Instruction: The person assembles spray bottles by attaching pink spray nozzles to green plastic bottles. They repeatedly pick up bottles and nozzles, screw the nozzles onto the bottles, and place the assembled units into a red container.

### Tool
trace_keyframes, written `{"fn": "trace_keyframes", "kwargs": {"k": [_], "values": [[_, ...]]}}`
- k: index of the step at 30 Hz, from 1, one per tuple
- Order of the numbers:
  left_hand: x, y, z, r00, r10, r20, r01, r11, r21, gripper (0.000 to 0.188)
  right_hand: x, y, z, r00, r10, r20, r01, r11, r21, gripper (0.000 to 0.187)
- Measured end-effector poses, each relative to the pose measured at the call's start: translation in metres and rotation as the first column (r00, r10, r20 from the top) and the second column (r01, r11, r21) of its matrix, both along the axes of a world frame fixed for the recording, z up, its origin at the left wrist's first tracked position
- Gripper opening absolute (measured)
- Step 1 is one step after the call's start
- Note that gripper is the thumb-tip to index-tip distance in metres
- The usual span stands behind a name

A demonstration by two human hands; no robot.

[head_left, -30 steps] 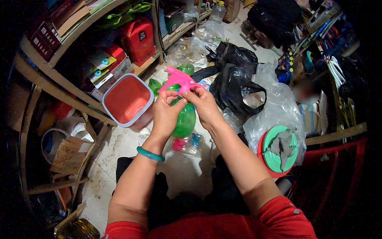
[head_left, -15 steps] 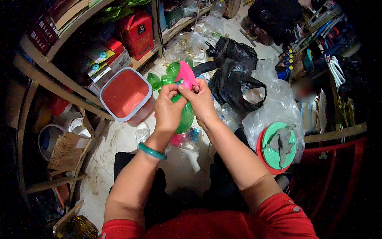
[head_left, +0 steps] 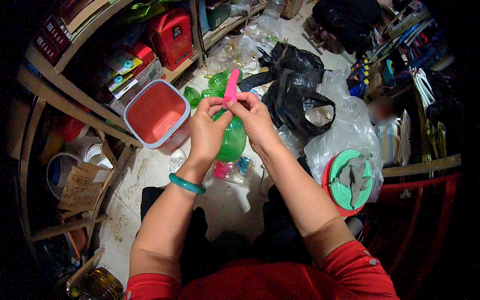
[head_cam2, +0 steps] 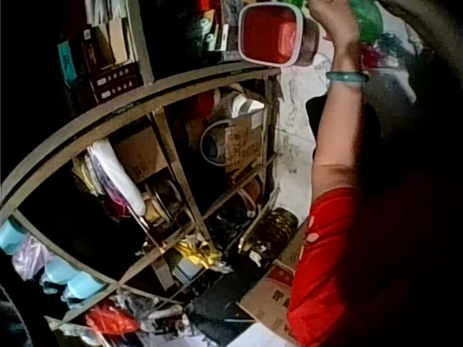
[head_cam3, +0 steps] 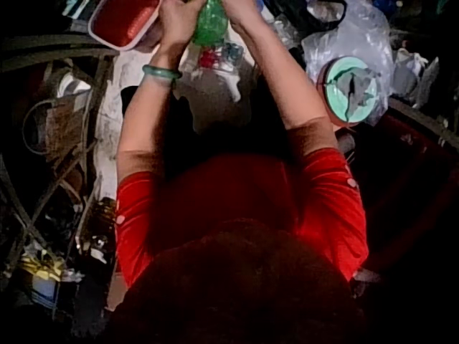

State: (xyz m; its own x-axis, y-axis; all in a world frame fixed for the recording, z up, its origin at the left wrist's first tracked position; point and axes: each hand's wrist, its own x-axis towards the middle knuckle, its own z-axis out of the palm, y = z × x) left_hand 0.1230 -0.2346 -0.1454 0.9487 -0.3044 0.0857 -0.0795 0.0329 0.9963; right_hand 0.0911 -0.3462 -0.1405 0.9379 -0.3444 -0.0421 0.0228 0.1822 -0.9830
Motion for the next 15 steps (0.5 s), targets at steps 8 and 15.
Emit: {"fn": "trace_keyframes", "kwargs": {"k": [8, 15], "values": [[0.004, 0.004, 0.009, 0.999, -0.051, -0.012, 0.051, 0.999, 0.011, 0.031, -0.002, -0.007, 0.01, 0.992, 0.122, -0.028, -0.118, 0.986, 0.121, 0.027], [0.01, 0.008, 0.008, 0.984, -0.169, -0.058, 0.167, 0.985, -0.031, 0.027, -0.001, -0.013, 0.004, 0.989, 0.15, -0.021, -0.149, 0.988, 0.031, 0.02]]}}
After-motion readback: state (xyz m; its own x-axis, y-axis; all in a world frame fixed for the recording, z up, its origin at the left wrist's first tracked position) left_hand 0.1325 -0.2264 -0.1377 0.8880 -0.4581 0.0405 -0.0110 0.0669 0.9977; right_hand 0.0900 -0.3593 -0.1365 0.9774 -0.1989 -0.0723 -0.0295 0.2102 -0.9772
